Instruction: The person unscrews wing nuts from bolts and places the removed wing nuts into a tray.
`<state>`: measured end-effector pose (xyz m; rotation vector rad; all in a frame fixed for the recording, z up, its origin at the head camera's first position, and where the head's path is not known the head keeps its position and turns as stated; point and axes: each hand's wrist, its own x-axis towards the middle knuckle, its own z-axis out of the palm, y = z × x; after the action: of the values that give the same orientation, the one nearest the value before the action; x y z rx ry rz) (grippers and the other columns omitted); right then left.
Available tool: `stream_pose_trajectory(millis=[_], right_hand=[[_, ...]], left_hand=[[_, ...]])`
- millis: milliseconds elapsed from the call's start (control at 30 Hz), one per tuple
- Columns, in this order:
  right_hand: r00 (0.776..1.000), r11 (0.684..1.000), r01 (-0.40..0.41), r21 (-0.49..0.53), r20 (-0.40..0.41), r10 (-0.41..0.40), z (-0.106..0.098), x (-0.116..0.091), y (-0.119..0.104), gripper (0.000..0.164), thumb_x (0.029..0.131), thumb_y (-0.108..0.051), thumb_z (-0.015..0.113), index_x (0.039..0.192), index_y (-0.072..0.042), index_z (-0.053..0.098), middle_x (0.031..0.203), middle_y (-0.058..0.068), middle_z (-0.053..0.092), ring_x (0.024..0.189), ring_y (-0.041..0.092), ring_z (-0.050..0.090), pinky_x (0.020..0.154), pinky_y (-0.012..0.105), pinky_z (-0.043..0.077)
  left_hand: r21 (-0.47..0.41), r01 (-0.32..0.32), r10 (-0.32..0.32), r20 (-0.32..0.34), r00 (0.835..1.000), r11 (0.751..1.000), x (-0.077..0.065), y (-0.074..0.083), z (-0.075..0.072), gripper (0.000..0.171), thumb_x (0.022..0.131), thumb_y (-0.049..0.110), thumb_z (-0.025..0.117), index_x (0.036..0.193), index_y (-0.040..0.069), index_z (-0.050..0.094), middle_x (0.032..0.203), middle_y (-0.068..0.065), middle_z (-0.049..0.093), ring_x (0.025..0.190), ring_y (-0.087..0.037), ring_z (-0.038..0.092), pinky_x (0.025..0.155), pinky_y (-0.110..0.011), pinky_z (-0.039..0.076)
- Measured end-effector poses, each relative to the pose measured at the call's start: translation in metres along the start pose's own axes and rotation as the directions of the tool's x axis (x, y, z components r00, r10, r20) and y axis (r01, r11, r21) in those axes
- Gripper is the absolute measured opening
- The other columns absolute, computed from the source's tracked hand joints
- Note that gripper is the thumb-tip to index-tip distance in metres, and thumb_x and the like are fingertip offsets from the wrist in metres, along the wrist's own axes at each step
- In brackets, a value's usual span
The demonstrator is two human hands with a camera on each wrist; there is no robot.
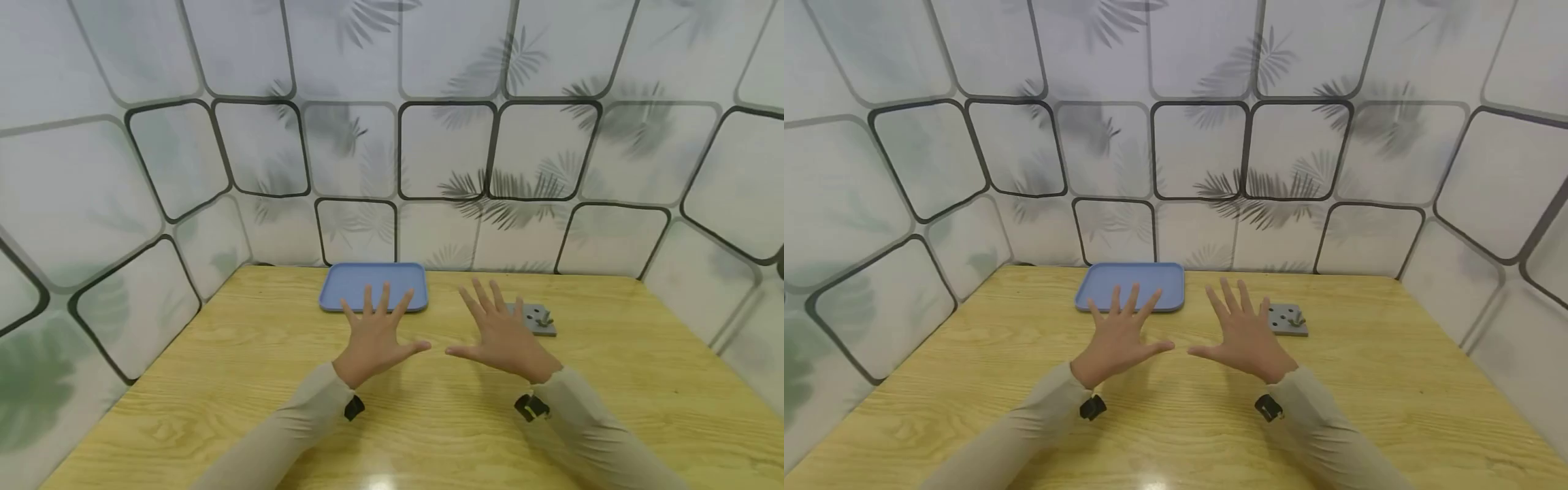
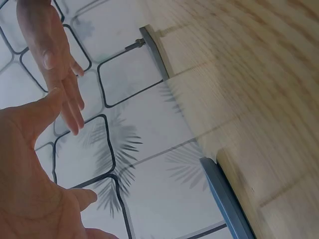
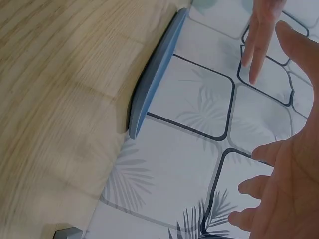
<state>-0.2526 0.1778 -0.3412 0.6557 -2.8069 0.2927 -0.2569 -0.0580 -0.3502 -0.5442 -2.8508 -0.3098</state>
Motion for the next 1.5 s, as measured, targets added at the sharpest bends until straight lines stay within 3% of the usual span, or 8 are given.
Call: stream_pose_trajectory(millis=[267,400,533,700,900,1167,1500], right_hand=[[0.999,1.0,-0.008,-0.002,0.031,0.008,-0.011,0.001,0.025,0.111,0.072,-0.063,0.068,0.152,-0.013,0.01,0.157,0.019,0.007,0.142,0.047,0.006,0.101,0.076,0.005],[0.996,0.999,-0.037,0.04,0.08,0.033,-0.017,0.002,0.056,0.117,0.068,-0.063,0.071,0.152,-0.011,0.007,0.156,0.023,0.01,0.14,0.05,0.008,0.1,0.077,0.006],[0.988,0.99,-0.083,0.117,0.14,0.067,-0.022,0.0,0.095,0.119,0.068,-0.053,0.077,0.152,-0.01,0.004,0.154,0.027,0.011,0.137,0.055,0.008,0.097,0.079,0.006],[0.977,0.981,-0.113,0.156,0.195,0.081,-0.02,-0.003,0.141,0.116,0.068,-0.043,0.081,0.15,-0.001,0.01,0.149,0.034,0.017,0.132,0.06,0.013,0.095,0.078,0.015],[0.957,0.977,-0.1,0.19,0.288,0.042,-0.008,-0.009,0.175,0.111,0.067,-0.036,0.083,0.142,0.014,0.019,0.141,0.043,0.022,0.123,0.062,0.027,0.093,0.069,0.032],[0.934,0.968,-0.123,0.221,0.354,0.038,0.01,-0.003,0.194,0.105,0.07,-0.035,0.081,0.141,0.014,0.022,0.14,0.043,0.025,0.124,0.06,0.031,0.094,0.066,0.034],[0.92,0.948,-0.166,0.273,0.39,0.049,0.014,0.002,0.198,0.089,0.077,-0.03,0.077,0.14,0.012,0.03,0.137,0.037,0.037,0.118,0.049,0.045,0.089,0.054,0.043]], left_hand=[[-0.007,-0.011,0.011,0.003,1.0,1.0,0.0,-0.001,0.001,0.089,0.08,0.072,0.05,0.151,0.03,0.017,0.157,-0.017,0.01,0.141,-0.049,0.001,0.099,-0.079,0.0],[0.009,-0.034,0.034,0.035,0.999,0.999,0.004,0.001,0.006,0.089,0.081,0.072,0.047,0.151,0.029,0.016,0.157,-0.016,0.01,0.142,-0.048,0.004,0.101,-0.078,0.003],[0.026,-0.089,0.086,0.106,0.991,0.996,0.017,0.01,0.013,0.088,0.082,0.072,0.045,0.152,0.028,0.014,0.157,-0.015,0.013,0.143,-0.045,0.01,0.103,-0.076,0.008],[0.063,-0.154,0.135,0.234,0.963,0.986,0.048,0.034,0.02,0.088,0.084,0.07,0.045,0.152,0.026,0.011,0.157,-0.013,0.015,0.144,-0.041,0.015,0.107,-0.07,0.014],[0.17,-0.218,0.16,0.298,0.941,0.961,0.094,0.067,0.046,0.089,0.082,0.072,0.046,0.152,0.026,0.015,0.157,-0.004,0.022,0.143,-0.031,0.024,0.114,-0.058,0.018],[0.278,-0.257,0.16,0.33,0.93,0.926,0.136,0.121,0.079,0.087,0.077,0.076,0.049,0.148,0.03,0.027,0.15,0.009,0.034,0.138,-0.018,0.035,0.115,-0.05,0.021],[0.254,-0.235,0.123,0.39,0.913,0.938,0.165,0.163,0.106,0.084,0.074,0.076,0.053,0.143,0.03,0.035,0.142,0.014,0.044,0.132,-0.016,0.044,0.115,-0.048,0.023]])
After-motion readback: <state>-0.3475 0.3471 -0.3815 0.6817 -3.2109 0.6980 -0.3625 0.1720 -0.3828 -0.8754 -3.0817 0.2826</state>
